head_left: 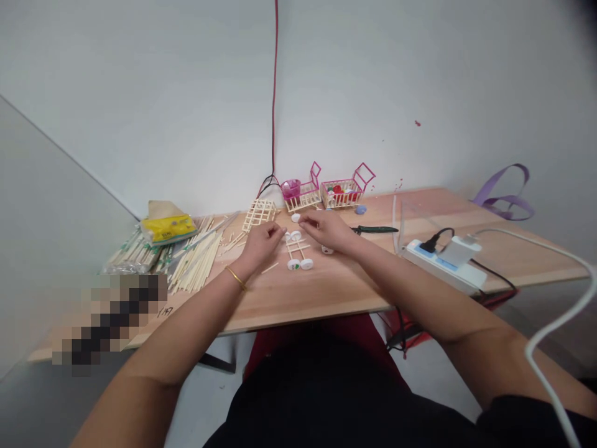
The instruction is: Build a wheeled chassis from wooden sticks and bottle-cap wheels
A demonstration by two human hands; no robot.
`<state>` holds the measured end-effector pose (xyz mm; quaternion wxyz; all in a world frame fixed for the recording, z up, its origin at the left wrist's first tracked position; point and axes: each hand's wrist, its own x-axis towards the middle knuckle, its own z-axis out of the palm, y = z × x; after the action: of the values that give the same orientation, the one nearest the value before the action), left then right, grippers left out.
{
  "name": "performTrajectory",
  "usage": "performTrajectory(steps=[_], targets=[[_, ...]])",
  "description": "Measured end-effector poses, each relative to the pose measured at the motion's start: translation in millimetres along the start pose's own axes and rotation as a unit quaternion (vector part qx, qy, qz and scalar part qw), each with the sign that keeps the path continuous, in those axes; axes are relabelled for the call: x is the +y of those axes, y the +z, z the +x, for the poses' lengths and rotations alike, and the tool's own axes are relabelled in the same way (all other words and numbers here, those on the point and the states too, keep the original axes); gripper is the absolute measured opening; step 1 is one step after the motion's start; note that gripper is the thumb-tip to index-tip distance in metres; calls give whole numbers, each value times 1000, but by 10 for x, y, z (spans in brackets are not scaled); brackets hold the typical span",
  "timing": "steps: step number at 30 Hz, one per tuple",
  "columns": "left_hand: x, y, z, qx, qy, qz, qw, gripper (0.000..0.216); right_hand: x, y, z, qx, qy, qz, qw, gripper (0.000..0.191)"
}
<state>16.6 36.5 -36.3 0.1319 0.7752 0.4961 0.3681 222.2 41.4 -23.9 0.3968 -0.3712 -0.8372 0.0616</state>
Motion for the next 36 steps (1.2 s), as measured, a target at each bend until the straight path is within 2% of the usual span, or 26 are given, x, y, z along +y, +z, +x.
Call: performTrajectory(steps=[3,5,8,10,16,26,36], targets=[[-63,58,3,51,-48,-4,998,31,-55,25,108,16,17,-1,1000,13],[-125,67,-30,58,-60,-9,996,29,-65,69,133,45,33,-3,998,17],[-202,51,-88,49,-69,-15,996,26,-34,137,85,77,36,-9,996,21],[-224,49,-117,35,-71,-20,997,25,3,152,23,66,19,-8,998,16],[-183,118,-148,-18,-41,-32,998,18,92,59,-73,92,32,-3,995,17],[-209,29,-129,15,-38,-25,999,20,170,75,-101,97,45,0,994,17],[-190,41,-144,-5,-39,-32,999,20,190,66,-117,84,52,-1,995,19]])
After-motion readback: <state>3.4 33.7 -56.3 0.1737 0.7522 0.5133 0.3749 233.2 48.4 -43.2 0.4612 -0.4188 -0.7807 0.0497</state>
